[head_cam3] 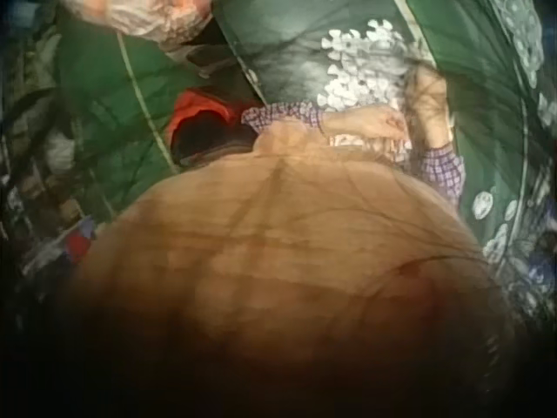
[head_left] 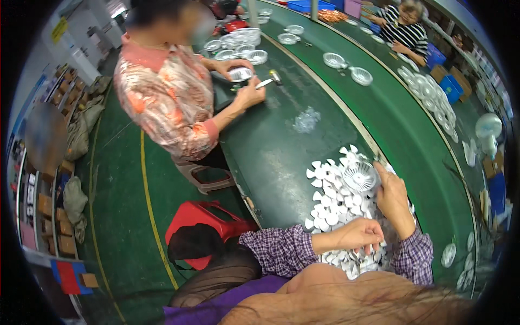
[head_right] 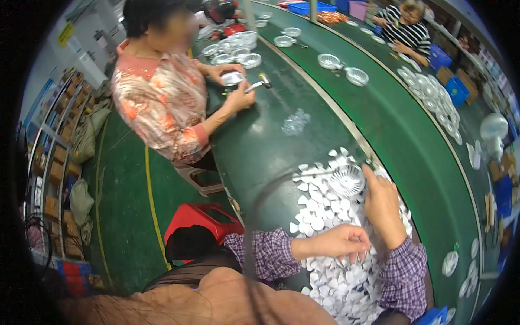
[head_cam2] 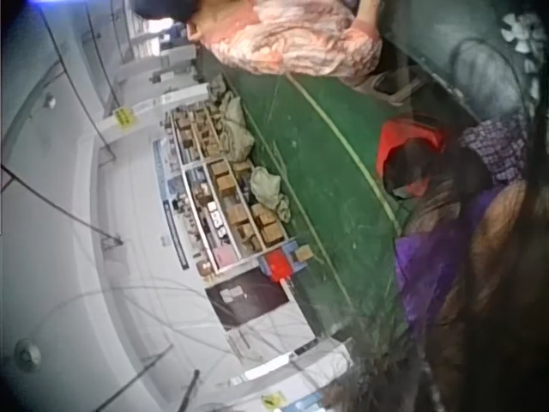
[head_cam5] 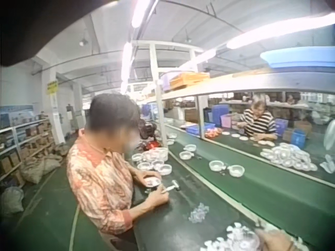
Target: Assembling white plastic fan blades into their circular housings on an electronics assembly line.
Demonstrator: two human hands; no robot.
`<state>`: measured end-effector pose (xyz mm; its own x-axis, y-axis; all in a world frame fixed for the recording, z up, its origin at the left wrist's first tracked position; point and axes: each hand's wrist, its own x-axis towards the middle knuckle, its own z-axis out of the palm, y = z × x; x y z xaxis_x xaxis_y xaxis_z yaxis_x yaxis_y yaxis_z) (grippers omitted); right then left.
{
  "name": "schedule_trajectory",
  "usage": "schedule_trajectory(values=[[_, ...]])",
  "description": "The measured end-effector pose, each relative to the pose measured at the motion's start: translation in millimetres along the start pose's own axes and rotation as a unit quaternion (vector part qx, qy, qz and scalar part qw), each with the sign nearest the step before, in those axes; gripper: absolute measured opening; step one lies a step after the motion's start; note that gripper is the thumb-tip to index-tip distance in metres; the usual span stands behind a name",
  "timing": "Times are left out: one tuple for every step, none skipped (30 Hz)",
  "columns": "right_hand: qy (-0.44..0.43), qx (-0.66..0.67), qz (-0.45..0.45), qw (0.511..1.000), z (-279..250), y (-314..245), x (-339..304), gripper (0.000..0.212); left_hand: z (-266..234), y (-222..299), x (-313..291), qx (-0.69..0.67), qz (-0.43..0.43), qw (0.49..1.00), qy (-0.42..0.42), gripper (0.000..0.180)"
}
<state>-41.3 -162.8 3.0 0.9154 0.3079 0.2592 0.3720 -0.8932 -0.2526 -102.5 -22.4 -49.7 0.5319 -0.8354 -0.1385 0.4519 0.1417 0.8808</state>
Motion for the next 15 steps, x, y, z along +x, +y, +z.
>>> schedule_trajectory(values=[[0.000,-0.015,0.027,1.000,-4,-1,-2,0.052,2,-2,1,0.007,-0.006,1.000,-0.006,0.015],[-0.001,-0.032,0.057,0.998,-7,-1,1,0.052,-4,-2,2,0.013,0.000,1.000,-0.004,0.016],[0.019,-0.071,0.044,0.996,-9,2,2,0.051,-8,-1,4,0.011,-0.021,1.000,0.005,0.017],[0.035,-0.111,0.036,0.993,-10,10,1,0.050,-12,2,4,0.022,-0.020,0.999,0.017,0.017],[0.028,-0.122,0.045,0.991,-20,14,-2,0.048,-10,7,5,-0.012,-0.025,0.999,0.043,0.016],[0.022,-0.129,0.051,0.990,-26,17,-6,0.046,-14,6,3,-0.035,0.013,0.999,0.030,0.017],[0.040,-0.123,0.043,0.991,-37,12,-11,0.041,-14,17,2,-0.053,-0.003,0.998,0.043,0.019],[0.058,-0.089,0.043,0.993,-46,2,-17,0.038,-15,20,-2,-0.071,0.030,0.996,0.049,0.026],[0.069,-0.090,0.033,0.993,-54,-5,-27,0.037,-13,31,-4,-0.098,0.014,0.994,0.055,0.035],[0.082,-0.089,0.016,0.993,-58,-10,-35,0.037,-17,28,2,-0.124,0.017,0.991,0.036,0.043],[0.099,-0.116,-0.005,0.988,-58,-17,-51,0.040,-14,30,3,-0.143,0.008,0.989,0.040,0.046],[0.070,-0.081,-0.031,0.994,-65,-31,-58,0.043,-18,26,5,-0.202,0.010,0.979,0.027,0.047],[0.046,-0.092,-0.050,0.993,-60,-40,-68,0.042,-21,21,6,-0.259,0.011,0.966,0.012,0.048],[-0.008,-0.070,-0.057,0.996,-61,-51,-75,0.038,-29,12,3,-0.278,0.013,0.960,0.005,0.047],[0.049,-0.057,-0.115,0.991,-50,-50,-92,0.033,-22,15,3,-0.317,-0.006,0.948,0.019,0.043]])
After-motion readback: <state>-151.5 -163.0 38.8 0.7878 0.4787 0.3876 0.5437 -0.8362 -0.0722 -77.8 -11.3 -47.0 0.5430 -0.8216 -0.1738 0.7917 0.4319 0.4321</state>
